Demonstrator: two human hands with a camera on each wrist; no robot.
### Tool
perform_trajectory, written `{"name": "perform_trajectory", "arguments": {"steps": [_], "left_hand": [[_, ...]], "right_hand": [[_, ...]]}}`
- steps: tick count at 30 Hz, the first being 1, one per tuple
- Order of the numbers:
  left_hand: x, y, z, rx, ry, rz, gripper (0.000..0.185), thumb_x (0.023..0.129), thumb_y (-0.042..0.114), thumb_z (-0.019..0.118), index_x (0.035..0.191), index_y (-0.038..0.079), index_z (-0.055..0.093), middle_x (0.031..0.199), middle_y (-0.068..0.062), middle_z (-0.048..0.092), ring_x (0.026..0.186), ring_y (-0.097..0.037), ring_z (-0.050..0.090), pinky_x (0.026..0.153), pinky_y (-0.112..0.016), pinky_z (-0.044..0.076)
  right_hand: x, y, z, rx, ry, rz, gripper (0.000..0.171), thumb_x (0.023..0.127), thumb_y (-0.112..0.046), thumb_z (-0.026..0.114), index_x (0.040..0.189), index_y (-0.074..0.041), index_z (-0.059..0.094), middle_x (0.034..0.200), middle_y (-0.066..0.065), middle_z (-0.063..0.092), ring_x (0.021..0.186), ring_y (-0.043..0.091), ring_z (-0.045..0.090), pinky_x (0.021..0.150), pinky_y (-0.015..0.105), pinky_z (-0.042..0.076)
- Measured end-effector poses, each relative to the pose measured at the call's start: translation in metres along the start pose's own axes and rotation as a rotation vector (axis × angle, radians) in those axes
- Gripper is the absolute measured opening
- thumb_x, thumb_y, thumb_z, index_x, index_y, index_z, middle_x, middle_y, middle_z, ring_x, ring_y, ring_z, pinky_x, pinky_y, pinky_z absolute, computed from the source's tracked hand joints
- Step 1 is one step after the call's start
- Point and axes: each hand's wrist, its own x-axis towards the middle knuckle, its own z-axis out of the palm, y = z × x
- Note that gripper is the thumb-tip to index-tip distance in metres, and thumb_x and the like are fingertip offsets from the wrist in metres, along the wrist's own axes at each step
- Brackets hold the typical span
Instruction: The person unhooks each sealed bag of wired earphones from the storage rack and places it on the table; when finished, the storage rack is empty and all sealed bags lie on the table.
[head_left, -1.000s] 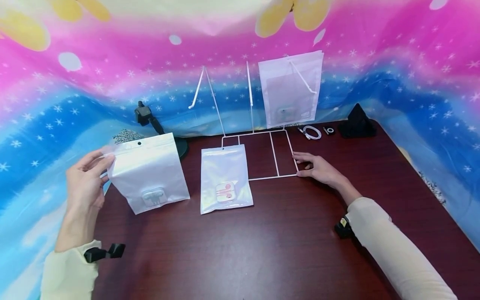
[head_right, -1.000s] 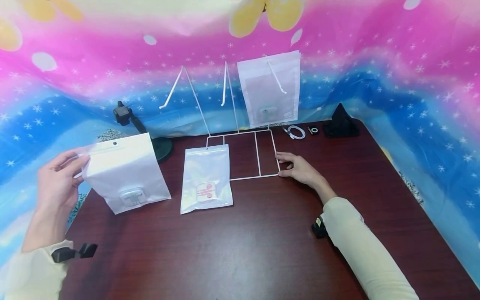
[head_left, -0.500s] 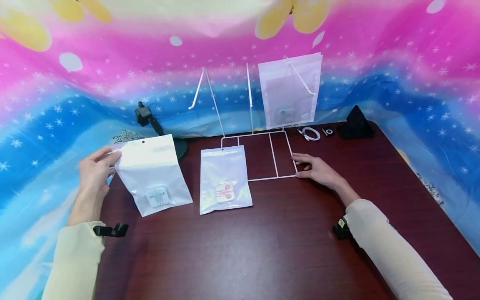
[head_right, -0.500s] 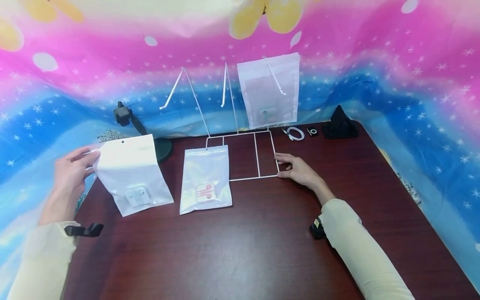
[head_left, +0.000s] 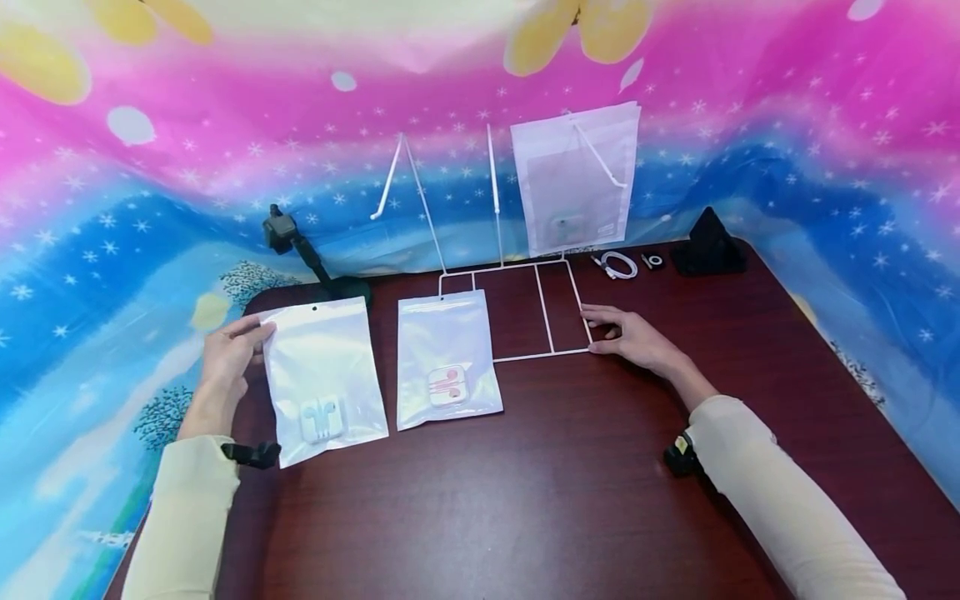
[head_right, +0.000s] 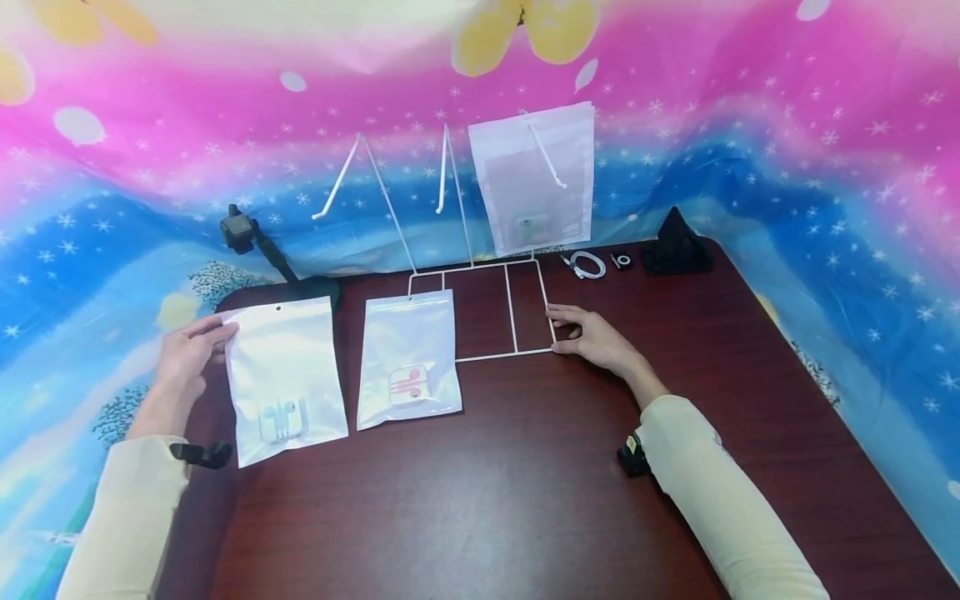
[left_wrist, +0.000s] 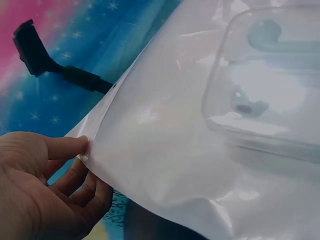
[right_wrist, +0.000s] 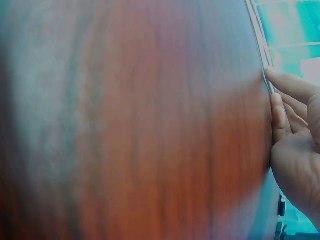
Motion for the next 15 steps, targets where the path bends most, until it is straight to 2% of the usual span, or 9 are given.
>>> {"name": "perform_trajectory", "arguments": {"steps": [3,7,10,15], "left_hand": [[0.004,-0.009,0.005,0.069,-0.012,-0.009,0.057,0.1,0.035,0.071,0.152,0.019,0.055,0.098,0.015,0.06,0.082,-0.004,0.062,0.071,-0.019,0.05],[0.008,-0.019,0.012,0.151,-0.038,0.03,0.058,0.102,0.036,0.067,0.154,0.014,0.052,0.103,0.012,0.06,0.085,-0.003,0.062,0.072,-0.018,0.051],[0.01,-0.025,0.016,0.185,-0.059,0.048,0.058,0.103,0.038,0.065,0.154,0.013,0.052,0.119,0.003,0.062,0.088,-0.003,0.061,0.077,-0.02,0.052],[0.014,-0.032,0.022,0.221,-0.062,0.048,0.057,0.103,0.037,0.065,0.154,0.013,0.052,0.149,-0.012,0.054,0.089,-0.003,0.061,0.082,-0.022,0.052]], "right_hand": [[0.0,0.0,0.0,-0.005,0.002,-0.003,0.067,0.095,-0.008,0.076,0.155,-0.005,0.047,0.161,0.015,0.044,0.14,0.031,0.045,0.1,0.044,0.044],[0.0,0.0,0.0,-0.006,0.007,0.0,0.066,0.095,-0.008,0.076,0.155,-0.006,0.049,0.16,0.014,0.046,0.139,0.031,0.048,0.1,0.043,0.044],[0.0,0.0,0.0,-0.008,0.007,0.004,0.065,0.095,-0.008,0.075,0.155,-0.006,0.049,0.16,0.014,0.046,0.14,0.031,0.047,0.101,0.044,0.043],[0.0,-0.001,0.0,-0.008,0.005,0.007,0.064,0.095,-0.008,0.076,0.154,-0.006,0.05,0.16,0.013,0.045,0.137,0.031,0.049,0.1,0.043,0.043]]}}
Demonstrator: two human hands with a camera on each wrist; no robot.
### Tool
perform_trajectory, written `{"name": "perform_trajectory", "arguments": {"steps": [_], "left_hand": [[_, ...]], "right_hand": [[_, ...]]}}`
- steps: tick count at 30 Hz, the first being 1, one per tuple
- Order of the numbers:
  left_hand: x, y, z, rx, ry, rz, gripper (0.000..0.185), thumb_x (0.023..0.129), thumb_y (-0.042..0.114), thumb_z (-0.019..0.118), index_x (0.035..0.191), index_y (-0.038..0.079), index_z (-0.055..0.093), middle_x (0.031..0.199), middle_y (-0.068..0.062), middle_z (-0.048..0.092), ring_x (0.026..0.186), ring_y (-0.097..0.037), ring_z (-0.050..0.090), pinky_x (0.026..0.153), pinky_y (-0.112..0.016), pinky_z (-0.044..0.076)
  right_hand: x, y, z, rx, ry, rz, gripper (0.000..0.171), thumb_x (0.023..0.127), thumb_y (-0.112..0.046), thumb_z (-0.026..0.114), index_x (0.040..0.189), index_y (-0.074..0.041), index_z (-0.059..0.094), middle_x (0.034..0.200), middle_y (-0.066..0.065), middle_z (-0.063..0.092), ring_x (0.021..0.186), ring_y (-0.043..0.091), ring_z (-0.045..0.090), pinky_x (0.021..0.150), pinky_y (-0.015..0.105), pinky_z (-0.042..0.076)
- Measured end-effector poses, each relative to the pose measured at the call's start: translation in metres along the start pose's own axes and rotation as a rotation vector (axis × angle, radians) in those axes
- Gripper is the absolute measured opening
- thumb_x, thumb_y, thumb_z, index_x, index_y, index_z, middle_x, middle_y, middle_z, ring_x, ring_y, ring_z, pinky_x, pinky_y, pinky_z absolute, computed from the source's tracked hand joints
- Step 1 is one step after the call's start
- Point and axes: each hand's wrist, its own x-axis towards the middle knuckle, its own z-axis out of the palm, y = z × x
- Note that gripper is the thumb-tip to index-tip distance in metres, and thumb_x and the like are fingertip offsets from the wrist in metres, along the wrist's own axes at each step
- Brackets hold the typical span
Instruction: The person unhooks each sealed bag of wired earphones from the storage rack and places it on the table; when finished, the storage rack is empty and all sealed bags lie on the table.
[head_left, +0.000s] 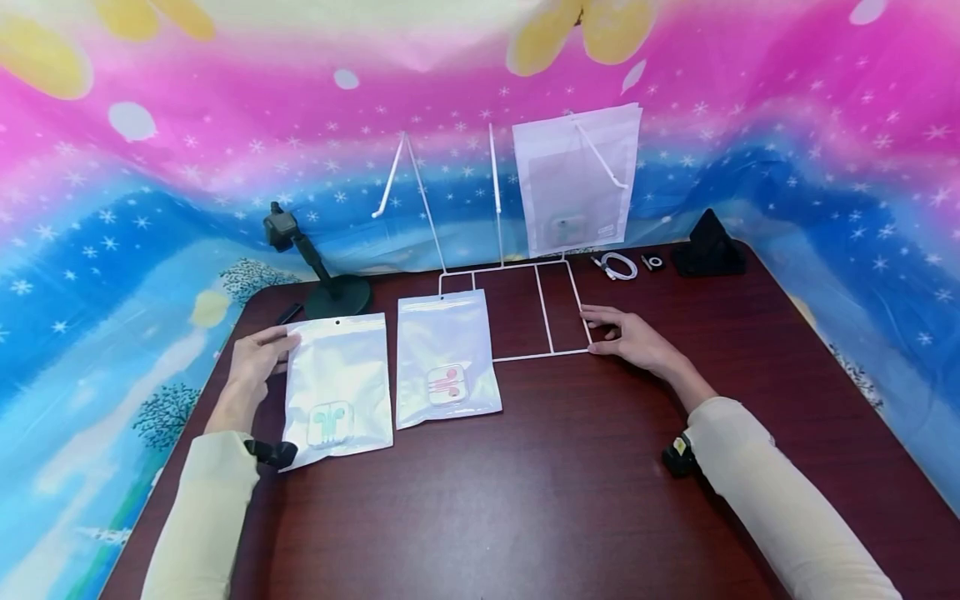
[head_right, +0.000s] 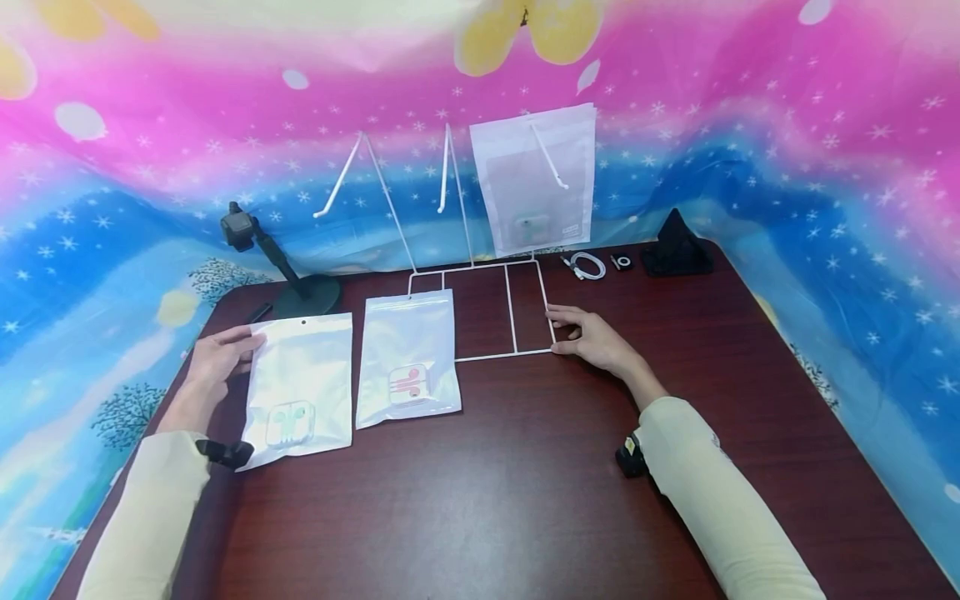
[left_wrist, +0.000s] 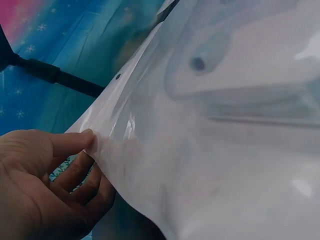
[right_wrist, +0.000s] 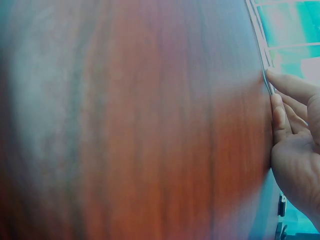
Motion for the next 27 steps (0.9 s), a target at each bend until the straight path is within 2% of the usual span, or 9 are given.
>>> {"name": "perform_trajectory", "arguments": {"steps": [5,8,11,13,17,23,27], "left_hand": [[0.003,-0.003,0.004,0.045,0.002,0.018,0.055,0.104,0.035,0.064,0.153,0.012,0.053,0.15,-0.017,0.054,0.09,-0.005,0.063,0.084,-0.025,0.056],[0.004,-0.004,0.004,0.063,0.003,0.031,0.056,0.104,0.035,0.064,0.153,0.01,0.053,0.147,-0.018,0.057,0.093,-0.008,0.066,0.095,-0.036,0.057],[0.003,-0.002,0.003,0.069,-0.004,0.038,0.057,0.103,0.034,0.066,0.153,0.009,0.053,0.144,-0.02,0.06,0.095,-0.011,0.067,0.106,-0.046,0.051],[0.003,-0.001,0.002,0.067,-0.007,0.04,0.056,0.103,0.032,0.067,0.152,0.009,0.053,0.144,-0.019,0.061,0.095,-0.011,0.069,0.109,-0.049,0.049],[0.004,0.003,-0.002,0.067,-0.001,0.057,0.049,0.106,0.026,0.063,0.152,0.01,0.054,0.144,-0.018,0.061,0.102,-0.012,0.07,0.107,-0.046,0.05],[0.005,0.013,-0.005,0.053,0.032,0.112,0.046,0.11,0.022,0.054,0.154,0.01,0.051,0.15,-0.015,0.057,0.129,-0.024,0.062,0.109,-0.041,0.05],[0.003,0.03,-0.001,0.024,0.034,0.162,0.044,0.11,0.02,0.054,0.153,0.011,0.052,0.15,-0.014,0.058,0.127,-0.024,0.062,0.11,-0.041,0.049]], "right_hand": [[0.0,-0.001,0.001,0.001,-0.002,-0.004,0.065,0.095,-0.009,0.076,0.154,-0.007,0.05,0.16,0.013,0.045,0.136,0.031,0.049,0.1,0.043,0.043],[0.001,0.0,0.001,0.001,-0.002,-0.006,0.065,0.095,-0.008,0.076,0.154,-0.007,0.05,0.16,0.014,0.045,0.14,0.031,0.047,0.102,0.045,0.043],[0.002,0.001,0.001,-0.002,-0.001,-0.004,0.065,0.095,-0.008,0.076,0.155,-0.007,0.049,0.16,0.014,0.046,0.143,0.03,0.044,0.104,0.047,0.042],[0.002,0.0,0.001,-0.006,0.001,-0.003,0.065,0.095,-0.007,0.076,0.155,-0.007,0.049,0.16,0.013,0.046,0.143,0.03,0.043,0.104,0.046,0.042],[0.003,-0.001,0.001,-0.01,0.0,-0.007,0.066,0.095,-0.007,0.076,0.155,-0.004,0.048,0.161,0.015,0.045,0.142,0.031,0.043,0.101,0.045,0.043],[0.003,0.001,0.0,-0.009,-0.001,-0.007,0.068,0.095,-0.009,0.076,0.156,-0.004,0.046,0.159,0.017,0.046,0.142,0.032,0.044,0.102,0.046,0.043],[0.002,0.002,0.0,-0.021,0.0,-0.003,0.067,0.095,-0.009,0.076,0.156,-0.006,0.047,0.16,0.014,0.046,0.141,0.031,0.045,0.101,0.042,0.043]]}}
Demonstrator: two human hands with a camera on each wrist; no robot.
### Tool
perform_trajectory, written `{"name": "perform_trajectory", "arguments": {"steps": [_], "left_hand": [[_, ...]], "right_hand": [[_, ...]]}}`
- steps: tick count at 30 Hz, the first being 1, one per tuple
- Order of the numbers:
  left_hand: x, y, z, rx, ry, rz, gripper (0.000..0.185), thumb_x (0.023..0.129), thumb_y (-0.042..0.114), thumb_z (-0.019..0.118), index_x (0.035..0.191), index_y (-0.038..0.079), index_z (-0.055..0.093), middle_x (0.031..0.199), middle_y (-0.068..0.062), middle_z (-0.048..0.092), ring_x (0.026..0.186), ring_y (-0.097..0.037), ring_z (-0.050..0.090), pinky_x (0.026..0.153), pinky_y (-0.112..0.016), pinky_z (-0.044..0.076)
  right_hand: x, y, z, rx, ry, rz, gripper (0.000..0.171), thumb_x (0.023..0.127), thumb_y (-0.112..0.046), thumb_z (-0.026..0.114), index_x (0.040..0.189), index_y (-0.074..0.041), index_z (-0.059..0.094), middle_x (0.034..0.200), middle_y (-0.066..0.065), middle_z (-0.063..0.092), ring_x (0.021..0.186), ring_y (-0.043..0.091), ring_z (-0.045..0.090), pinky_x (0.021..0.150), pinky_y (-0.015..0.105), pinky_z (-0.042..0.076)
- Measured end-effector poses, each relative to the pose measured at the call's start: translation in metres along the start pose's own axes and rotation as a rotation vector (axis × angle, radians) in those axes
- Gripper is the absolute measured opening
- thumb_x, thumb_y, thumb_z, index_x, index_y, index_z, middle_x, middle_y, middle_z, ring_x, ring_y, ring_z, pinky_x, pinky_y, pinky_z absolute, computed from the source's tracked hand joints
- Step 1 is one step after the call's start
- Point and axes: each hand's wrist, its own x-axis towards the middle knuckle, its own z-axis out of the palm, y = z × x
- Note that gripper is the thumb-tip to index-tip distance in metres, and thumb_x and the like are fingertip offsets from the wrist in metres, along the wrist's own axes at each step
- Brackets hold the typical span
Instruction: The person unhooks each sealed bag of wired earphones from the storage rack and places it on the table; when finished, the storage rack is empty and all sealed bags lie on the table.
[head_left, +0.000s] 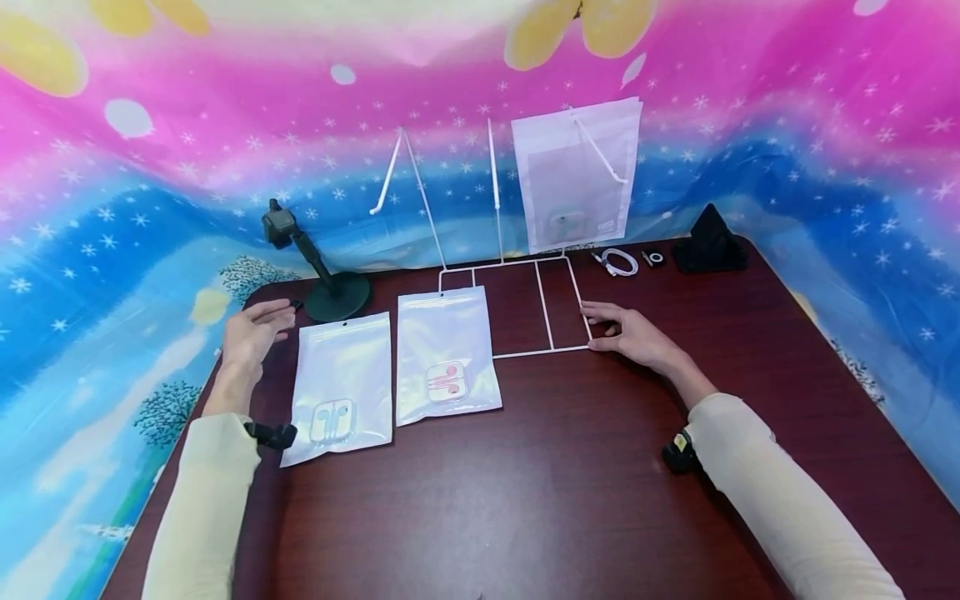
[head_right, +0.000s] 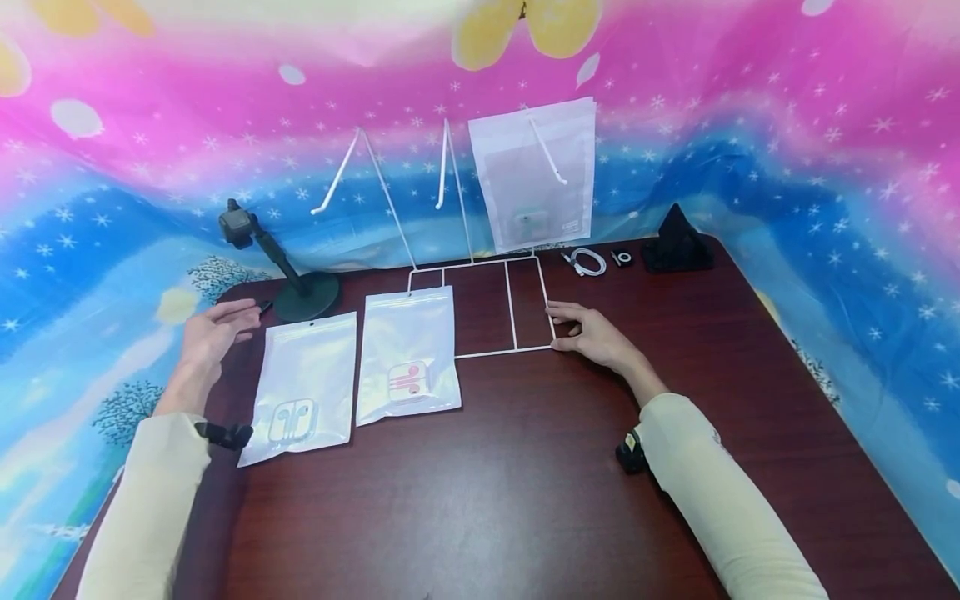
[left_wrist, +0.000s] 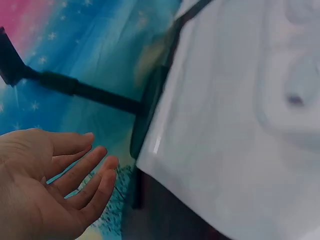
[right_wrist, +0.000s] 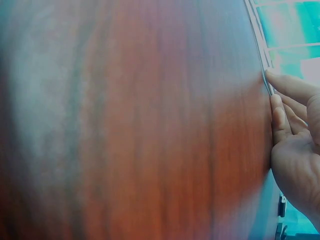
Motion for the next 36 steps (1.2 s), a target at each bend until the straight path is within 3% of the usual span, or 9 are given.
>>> {"name": "perform_trajectory", "arguments": {"steps": [6,13,17,26,31,36], "left_hand": [[-0.004,0.033,0.019,-0.018,-0.053,0.079,0.044,0.107,0.028,0.061,0.148,0.014,0.059,0.145,-0.012,0.062,0.115,-0.016,0.065,0.107,-0.041,0.051],[-0.008,0.07,0.06,-0.046,-0.23,0.163,0.043,0.105,0.028,0.065,0.144,0.01,0.062,0.14,-0.018,0.064,0.117,-0.032,0.067,0.106,-0.048,0.051],[-0.006,0.083,0.09,-0.028,-0.289,0.18,0.04,0.105,0.026,0.064,0.141,0.008,0.064,0.137,-0.017,0.066,0.116,-0.035,0.068,0.104,-0.048,0.053],[-0.006,0.089,0.149,0.086,-0.331,0.19,0.032,0.105,0.021,0.065,0.134,0.009,0.069,0.127,-0.014,0.07,0.106,-0.031,0.07,0.096,-0.042,0.056],[-0.004,0.088,0.165,0.116,-0.302,0.217,0.028,0.104,0.018,0.067,0.13,0.007,0.071,0.121,-0.015,0.072,0.097,-0.03,0.071,0.086,-0.039,0.058],[-0.002,0.088,0.173,0.145,-0.283,0.231,0.027,0.103,0.014,0.068,0.128,0.008,0.072,0.121,-0.014,0.073,0.095,-0.027,0.071,0.081,-0.034,0.057]], "right_hand": [[0.0,0.0,0.001,-0.019,0.0,0.008,0.067,0.096,-0.009,0.075,0.156,-0.008,0.047,0.16,0.012,0.047,0.139,0.029,0.046,0.097,0.032,0.044],[0.0,-0.001,0.001,-0.023,0.005,0.018,0.066,0.096,-0.01,0.075,0.156,-0.01,0.048,0.16,0.01,0.047,0.137,0.027,0.047,0.097,0.032,0.044],[0.0,0.0,0.001,-0.017,0.009,0.011,0.066,0.095,-0.009,0.075,0.156,-0.008,0.048,0.158,0.012,0.048,0.136,0.029,0.049,0.095,0.03,0.045],[-0.002,-0.007,0.001,0.025,0.004,0.014,0.064,0.095,-0.006,0.074,0.154,-0.005,0.049,0.159,0.015,0.047,0.138,0.033,0.05,0.1,0.04,0.044],[0.0,-0.001,0.001,0.015,0.004,0.015,0.064,0.096,-0.009,0.075,0.155,-0.007,0.049,0.158,0.014,0.048,0.136,0.03,0.051,0.099,0.038,0.045],[-0.001,-0.003,0.0,0.005,0.004,0.025,0.064,0.097,-0.008,0.074,0.155,-0.008,0.048,0.158,0.013,0.048,0.136,0.03,0.05,0.101,0.043,0.045]]}}
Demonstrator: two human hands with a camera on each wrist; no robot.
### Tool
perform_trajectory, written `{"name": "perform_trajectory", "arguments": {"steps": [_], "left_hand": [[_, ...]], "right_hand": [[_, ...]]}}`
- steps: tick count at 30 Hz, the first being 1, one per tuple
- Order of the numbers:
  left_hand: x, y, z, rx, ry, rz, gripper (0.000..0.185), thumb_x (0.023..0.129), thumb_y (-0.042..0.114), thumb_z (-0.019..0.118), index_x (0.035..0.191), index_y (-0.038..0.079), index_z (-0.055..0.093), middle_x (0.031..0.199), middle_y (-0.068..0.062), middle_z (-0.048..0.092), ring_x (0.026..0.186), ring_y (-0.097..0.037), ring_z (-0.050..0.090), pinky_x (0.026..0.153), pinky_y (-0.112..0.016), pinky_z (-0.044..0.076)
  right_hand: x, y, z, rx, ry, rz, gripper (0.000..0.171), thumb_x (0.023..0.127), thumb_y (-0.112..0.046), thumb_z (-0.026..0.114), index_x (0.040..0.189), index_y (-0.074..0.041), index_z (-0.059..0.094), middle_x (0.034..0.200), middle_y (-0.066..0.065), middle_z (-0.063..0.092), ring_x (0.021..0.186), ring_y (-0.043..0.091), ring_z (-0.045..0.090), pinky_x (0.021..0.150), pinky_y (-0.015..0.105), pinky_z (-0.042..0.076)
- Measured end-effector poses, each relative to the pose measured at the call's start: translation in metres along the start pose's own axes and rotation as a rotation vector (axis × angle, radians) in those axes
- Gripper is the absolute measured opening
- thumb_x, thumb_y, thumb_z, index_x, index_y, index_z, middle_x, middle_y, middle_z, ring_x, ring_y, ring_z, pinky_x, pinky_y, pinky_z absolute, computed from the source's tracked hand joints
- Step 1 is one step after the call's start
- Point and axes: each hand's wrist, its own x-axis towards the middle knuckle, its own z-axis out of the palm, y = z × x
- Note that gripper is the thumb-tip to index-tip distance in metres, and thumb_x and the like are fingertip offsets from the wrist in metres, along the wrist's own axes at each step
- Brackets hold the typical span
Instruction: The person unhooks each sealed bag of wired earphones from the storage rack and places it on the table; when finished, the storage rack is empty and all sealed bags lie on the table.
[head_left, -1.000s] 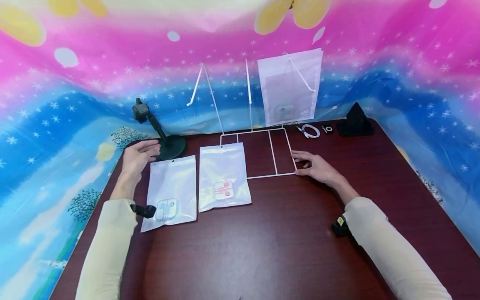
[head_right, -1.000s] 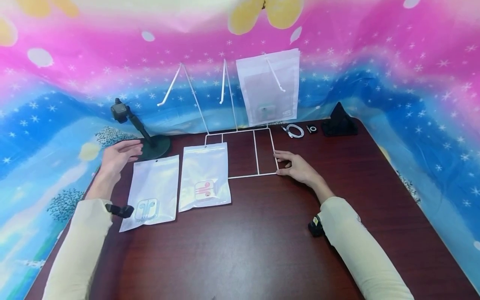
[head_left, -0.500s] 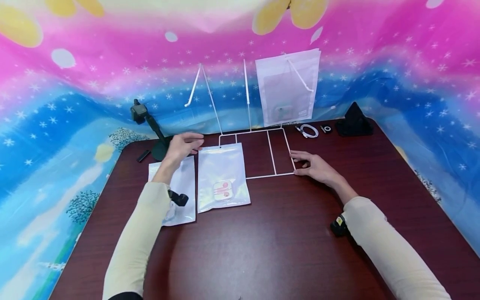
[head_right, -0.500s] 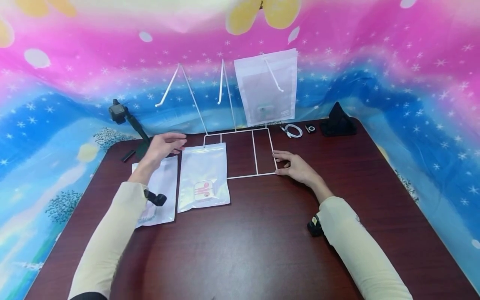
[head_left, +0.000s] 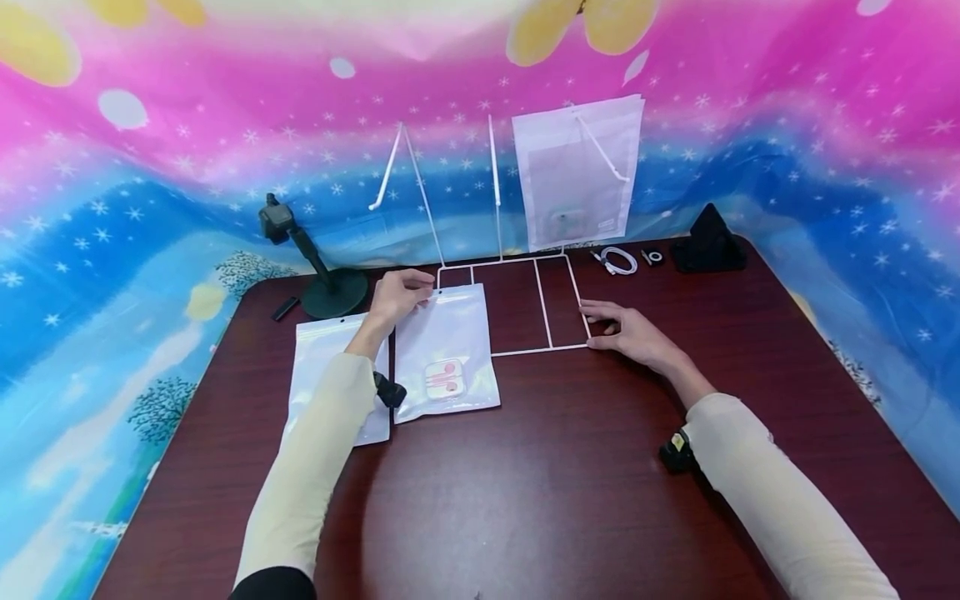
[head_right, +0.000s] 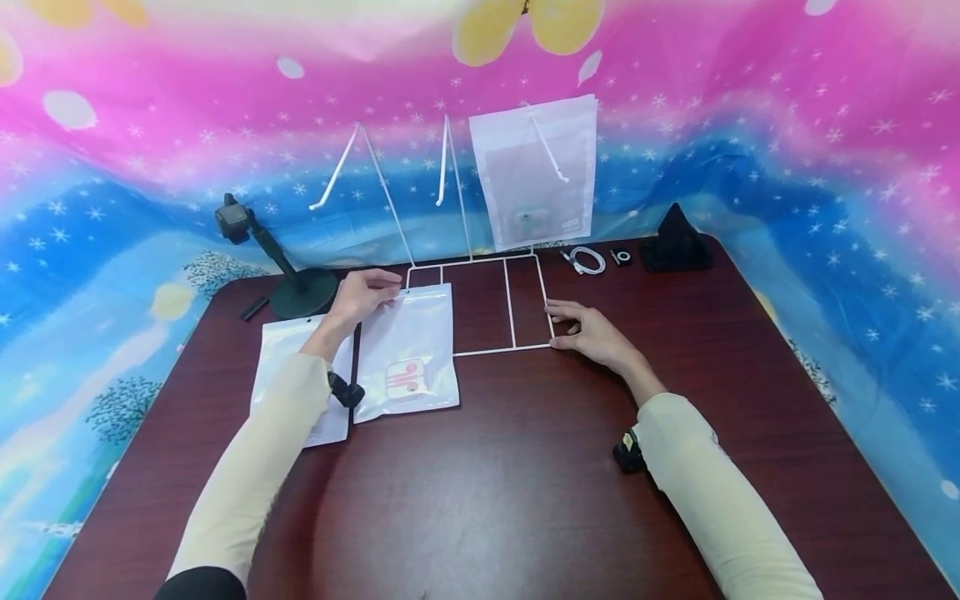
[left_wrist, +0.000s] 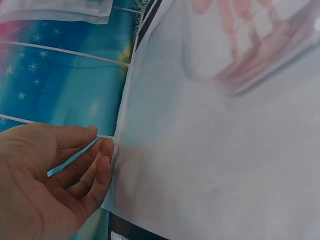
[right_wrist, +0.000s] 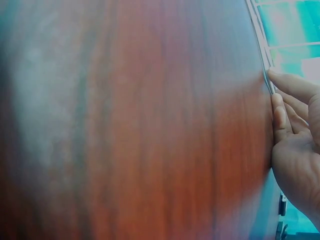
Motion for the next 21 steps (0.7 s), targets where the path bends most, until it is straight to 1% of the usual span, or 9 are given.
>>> {"name": "perform_trajectory", "arguments": {"steps": [3,6,8,10,13,17,21], "left_hand": [[0.001,-0.003,0.003,0.017,0.008,0.005,0.027,0.101,0.01,0.069,0.128,0.008,0.073,0.123,-0.013,0.073,0.095,-0.026,0.07,0.079,-0.033,0.056],[0.002,-0.007,0.006,0.023,0.013,0.0,0.029,0.099,0.008,0.071,0.128,0.01,0.074,0.127,-0.012,0.072,0.097,-0.026,0.067,0.08,-0.034,0.056],[0.002,-0.01,0.008,0.021,0.007,-0.01,0.03,0.098,0.008,0.072,0.128,0.011,0.074,0.13,-0.011,0.07,0.1,-0.027,0.064,0.083,-0.036,0.055],[0.002,-0.013,0.009,0.02,-0.007,-0.019,0.032,0.098,0.009,0.073,0.129,0.013,0.074,0.134,-0.011,0.068,0.106,-0.027,0.061,0.088,-0.038,0.055],[0.002,-0.015,0.011,0.017,-0.028,-0.028,0.033,0.096,0.011,0.075,0.13,0.014,0.074,0.137,-0.012,0.065,0.109,-0.029,0.06,0.094,-0.042,0.053],[0.001,-0.017,0.013,0.037,-0.047,-0.013,0.034,0.095,0.013,0.077,0.129,0.014,0.075,0.14,-0.013,0.064,0.107,-0.03,0.06,0.098,-0.044,0.052],[0.002,-0.019,0.014,0.07,-0.059,0.013,0.034,0.095,0.014,0.077,0.129,0.015,0.075,0.143,-0.011,0.062,0.112,-0.029,0.057,0.102,-0.046,0.048]], "right_hand": [[-0.001,-0.001,0.0,0.01,0.001,0.005,0.064,0.096,-0.008,0.075,0.155,-0.008,0.049,0.158,0.013,0.048,0.136,0.03,0.05,0.1,0.044,0.044],[-0.001,-0.002,0.001,0.021,0.0,0.004,0.064,0.096,-0.009,0.075,0.154,-0.008,0.05,0.158,0.013,0.047,0.137,0.031,0.05,0.1,0.044,0.044],[-0.001,-0.002,0.001,0.02,-0.001,0.003,0.064,0.096,-0.009,0.076,0.155,-0.008,0.05,0.158,0.014,0.047,0.138,0.031,0.05,0.1,0.044,0.044],[-0.001,-0.002,0.002,0.011,0.0,0.005,0.064,0.096,-0.01,0.075,0.155,-0.008,0.049,0.157,0.014,0.048,0.136,0.031,0.051,0.1,0.043,0.044],[0.0,-0.001,0.002,-0.005,0.003,0.009,0.064,0.097,-0.01,0.074,0.155,-0.01,0.049,0.156,0.014,0.05,0.133,0.03,0.052,0.098,0.04,0.045],[0.0,0.001,0.001,-0.017,0.012,0.008,0.063,0.097,-0.01,0.074,0.155,-0.01,0.05,0.156,0.013,0.05,0.132,0.029,0.052,0.097,0.036,0.046],[0.0,0.0,0.001,-0.018,0.012,0.004,0.063,0.097,-0.01,0.074,0.155,-0.01,0.05,0.158,0.012,0.048,0.133,0.029,0.051,0.097,0.036,0.045]]}}
